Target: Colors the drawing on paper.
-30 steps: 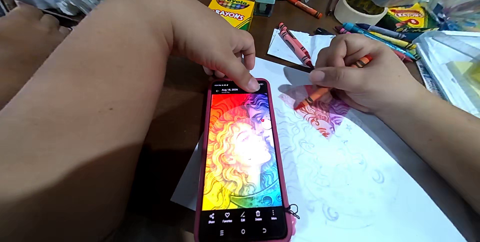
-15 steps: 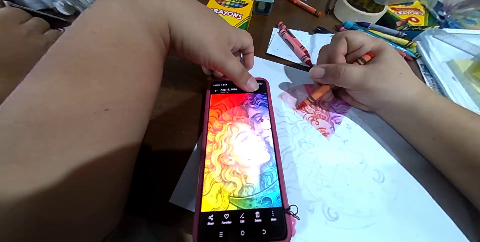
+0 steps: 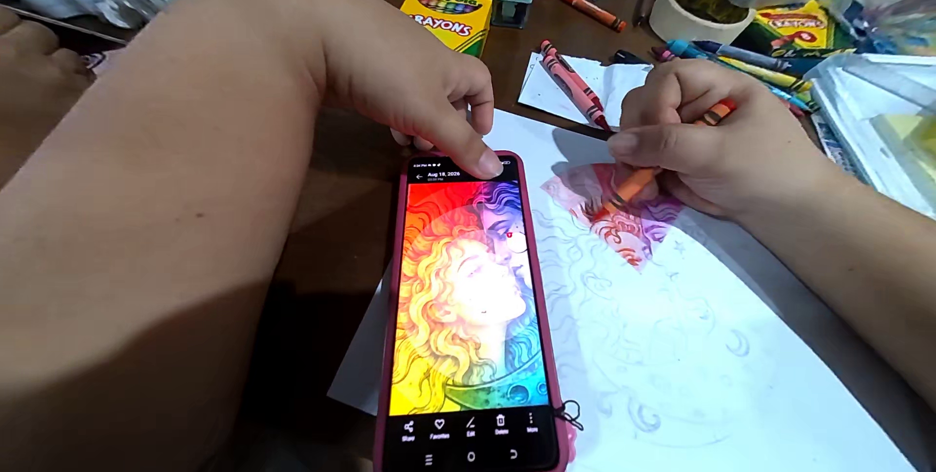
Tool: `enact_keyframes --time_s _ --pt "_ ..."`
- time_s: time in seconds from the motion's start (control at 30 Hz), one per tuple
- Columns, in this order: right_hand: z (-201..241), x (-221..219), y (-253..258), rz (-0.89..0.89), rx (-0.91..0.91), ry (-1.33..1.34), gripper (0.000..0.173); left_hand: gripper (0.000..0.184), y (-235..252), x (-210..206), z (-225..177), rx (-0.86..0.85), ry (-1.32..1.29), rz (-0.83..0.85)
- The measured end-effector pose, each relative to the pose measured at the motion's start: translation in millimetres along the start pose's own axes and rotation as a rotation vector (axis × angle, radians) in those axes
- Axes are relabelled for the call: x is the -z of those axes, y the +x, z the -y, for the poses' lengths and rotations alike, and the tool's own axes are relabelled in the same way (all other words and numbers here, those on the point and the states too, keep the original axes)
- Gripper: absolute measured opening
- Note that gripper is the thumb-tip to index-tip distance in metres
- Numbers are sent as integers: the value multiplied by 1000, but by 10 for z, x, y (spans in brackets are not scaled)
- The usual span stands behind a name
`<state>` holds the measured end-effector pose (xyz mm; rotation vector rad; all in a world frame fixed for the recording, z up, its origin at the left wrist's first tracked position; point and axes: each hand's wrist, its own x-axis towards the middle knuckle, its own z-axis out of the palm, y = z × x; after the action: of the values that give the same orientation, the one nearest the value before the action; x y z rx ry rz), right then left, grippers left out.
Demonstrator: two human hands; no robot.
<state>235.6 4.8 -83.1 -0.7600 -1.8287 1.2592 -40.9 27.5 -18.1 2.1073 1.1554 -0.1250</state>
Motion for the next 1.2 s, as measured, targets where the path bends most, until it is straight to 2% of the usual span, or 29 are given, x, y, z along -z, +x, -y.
enact_keyframes --time_s 0.67,1.2 --pt "-8 2 -8 -31 -1 -7 30 31 10 6 27 -35 16 2" --pt "13 4 -18 -33 -13 -9 30 28 -9 -4 -32 9 15 -17"
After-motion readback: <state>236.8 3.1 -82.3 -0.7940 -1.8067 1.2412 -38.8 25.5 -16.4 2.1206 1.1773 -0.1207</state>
